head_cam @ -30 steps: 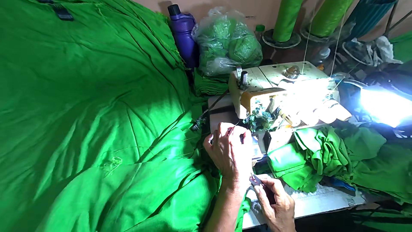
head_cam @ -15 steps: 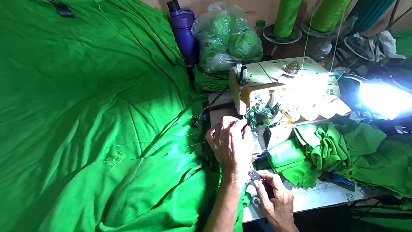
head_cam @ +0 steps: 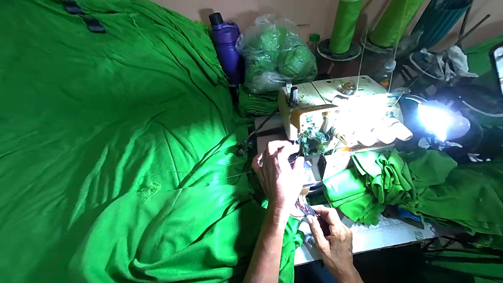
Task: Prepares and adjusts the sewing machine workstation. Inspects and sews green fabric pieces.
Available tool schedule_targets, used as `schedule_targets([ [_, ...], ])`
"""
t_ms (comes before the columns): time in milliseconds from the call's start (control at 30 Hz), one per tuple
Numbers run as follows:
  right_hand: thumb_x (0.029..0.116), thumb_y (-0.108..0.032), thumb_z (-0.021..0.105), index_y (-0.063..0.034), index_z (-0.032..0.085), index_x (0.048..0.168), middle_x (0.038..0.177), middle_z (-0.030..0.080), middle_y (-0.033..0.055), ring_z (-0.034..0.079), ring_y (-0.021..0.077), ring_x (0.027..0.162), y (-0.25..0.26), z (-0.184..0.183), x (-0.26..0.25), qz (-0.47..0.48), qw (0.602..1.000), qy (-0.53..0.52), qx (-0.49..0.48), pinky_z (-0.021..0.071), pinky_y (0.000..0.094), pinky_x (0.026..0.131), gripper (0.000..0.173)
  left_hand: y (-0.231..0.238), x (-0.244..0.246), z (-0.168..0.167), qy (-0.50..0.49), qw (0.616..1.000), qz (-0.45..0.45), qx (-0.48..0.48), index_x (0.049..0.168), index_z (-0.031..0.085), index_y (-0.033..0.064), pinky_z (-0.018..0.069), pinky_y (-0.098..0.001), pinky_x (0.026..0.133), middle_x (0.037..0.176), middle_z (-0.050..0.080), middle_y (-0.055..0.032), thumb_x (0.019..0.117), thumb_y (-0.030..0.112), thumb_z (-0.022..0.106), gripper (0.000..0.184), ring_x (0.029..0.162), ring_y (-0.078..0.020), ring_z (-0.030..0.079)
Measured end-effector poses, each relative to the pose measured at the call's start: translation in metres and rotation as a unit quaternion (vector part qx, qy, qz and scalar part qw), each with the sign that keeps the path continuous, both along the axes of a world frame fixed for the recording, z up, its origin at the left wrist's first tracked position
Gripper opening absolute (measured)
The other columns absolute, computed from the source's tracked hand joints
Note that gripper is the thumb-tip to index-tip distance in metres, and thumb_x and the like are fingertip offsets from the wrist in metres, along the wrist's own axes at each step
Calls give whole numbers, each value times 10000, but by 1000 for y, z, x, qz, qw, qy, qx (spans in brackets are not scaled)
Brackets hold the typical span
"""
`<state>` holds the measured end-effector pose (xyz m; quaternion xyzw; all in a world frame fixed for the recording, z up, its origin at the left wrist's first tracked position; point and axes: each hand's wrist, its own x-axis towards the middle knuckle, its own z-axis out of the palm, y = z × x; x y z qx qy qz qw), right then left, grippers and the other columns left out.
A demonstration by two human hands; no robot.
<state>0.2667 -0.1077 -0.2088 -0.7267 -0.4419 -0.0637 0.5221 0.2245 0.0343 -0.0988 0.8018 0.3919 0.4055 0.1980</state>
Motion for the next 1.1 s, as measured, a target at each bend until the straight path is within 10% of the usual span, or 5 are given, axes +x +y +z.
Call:
schedule_targets([
  [400,944,-343,602,-44,716,991,716,661,7,612,91,605,2,-1,0,-11,1000,0,-12,521,265,585,323,3,-45,9,-233,972,-32,15,976,695,-11,548,-270,830,1000,698,-92,905,-26,546,165,947,-114,659],
  [567,942,-348,601,-35,714,994,691,647,12,602,109,577,1,2,-1,-13,1000,3,-22,518,294,561,336,37,-43,40,-113,987,-69,-90,1218,661,-37,539,-379,904,1197,673,-191,1034,59,546,237,1027,-226,658],
  [767,940,-343,599,-40,714,990,677,642,15,604,121,563,1,4,-2,-12,1000,2,-23,521,302,551,328,48,-4,42,141,959,-94,-227,1150,699,-19,437,-609,991,1186,666,-245,1001,214,658,279,1156,-397,603],
  [967,938,-346,604,-40,717,995,687,652,20,615,128,568,2,4,-1,-15,999,-1,-29,526,316,548,330,54,0,36,138,943,-137,-270,1092,697,-20,509,-487,901,1051,687,-189,999,247,673,283,969,-283,647],
  [1100,940,-337,599,-35,713,995,687,648,23,611,133,567,2,6,-3,-14,999,3,-31,523,313,548,328,39,1,47,197,946,-85,-243,1086,718,-1,397,-603,996,1192,664,-221,1006,293,660,309,1186,-380,571],
])
